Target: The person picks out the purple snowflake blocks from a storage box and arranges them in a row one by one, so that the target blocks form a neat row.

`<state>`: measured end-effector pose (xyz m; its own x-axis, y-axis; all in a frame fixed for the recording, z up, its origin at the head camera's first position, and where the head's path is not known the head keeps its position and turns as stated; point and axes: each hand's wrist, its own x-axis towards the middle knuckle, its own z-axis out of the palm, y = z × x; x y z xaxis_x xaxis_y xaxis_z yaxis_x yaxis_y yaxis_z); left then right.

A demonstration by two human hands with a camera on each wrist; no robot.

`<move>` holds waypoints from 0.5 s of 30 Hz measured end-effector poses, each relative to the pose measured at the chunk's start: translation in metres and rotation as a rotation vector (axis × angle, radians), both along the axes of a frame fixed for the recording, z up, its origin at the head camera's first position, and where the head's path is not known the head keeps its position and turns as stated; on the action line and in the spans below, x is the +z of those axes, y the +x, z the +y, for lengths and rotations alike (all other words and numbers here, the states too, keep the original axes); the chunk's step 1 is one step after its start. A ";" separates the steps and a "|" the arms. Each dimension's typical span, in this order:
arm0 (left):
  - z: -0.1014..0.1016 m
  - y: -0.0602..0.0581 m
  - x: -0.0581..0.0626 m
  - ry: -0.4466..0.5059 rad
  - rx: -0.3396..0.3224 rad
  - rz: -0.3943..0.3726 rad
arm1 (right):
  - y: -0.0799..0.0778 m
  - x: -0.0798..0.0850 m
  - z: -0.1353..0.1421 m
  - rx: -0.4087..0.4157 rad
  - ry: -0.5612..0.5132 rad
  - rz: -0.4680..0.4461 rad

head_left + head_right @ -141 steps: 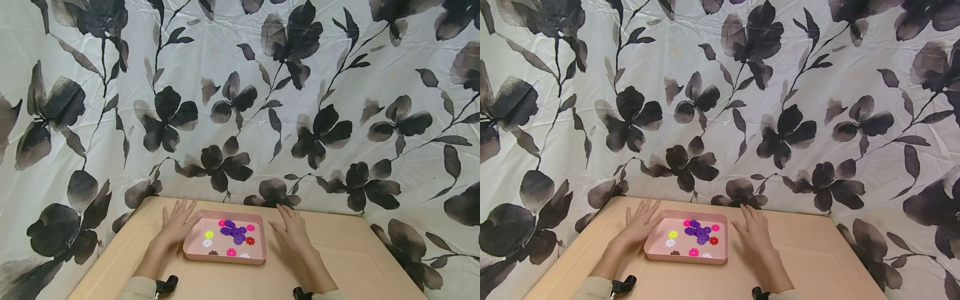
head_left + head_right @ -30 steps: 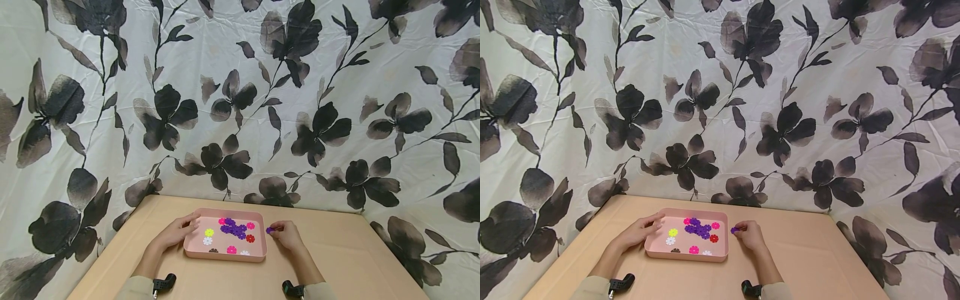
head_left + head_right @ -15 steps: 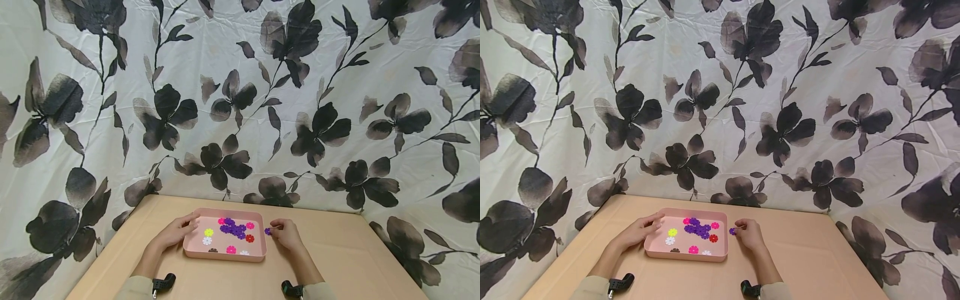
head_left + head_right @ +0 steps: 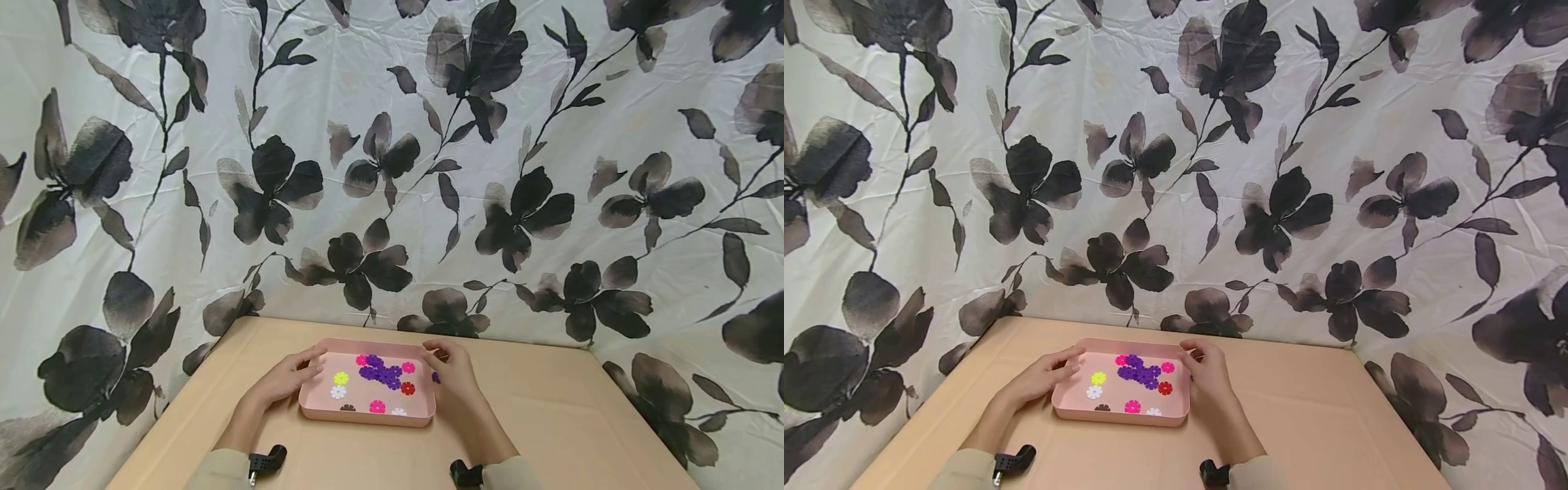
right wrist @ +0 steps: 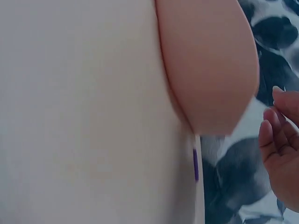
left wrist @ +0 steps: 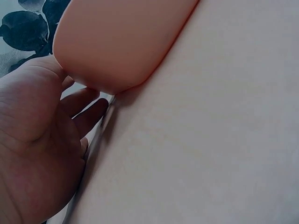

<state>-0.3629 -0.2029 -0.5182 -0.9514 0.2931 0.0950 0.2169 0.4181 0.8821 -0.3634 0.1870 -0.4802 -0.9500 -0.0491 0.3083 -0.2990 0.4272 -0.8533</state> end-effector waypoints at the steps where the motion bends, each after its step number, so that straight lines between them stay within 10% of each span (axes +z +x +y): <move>1: 0.000 0.000 0.000 0.001 0.001 -0.001 | 0.000 0.001 -0.004 0.023 0.009 0.006; 15: -0.001 0.000 0.001 -0.002 -0.005 0.007 | -0.011 -0.002 -0.052 0.234 0.198 0.035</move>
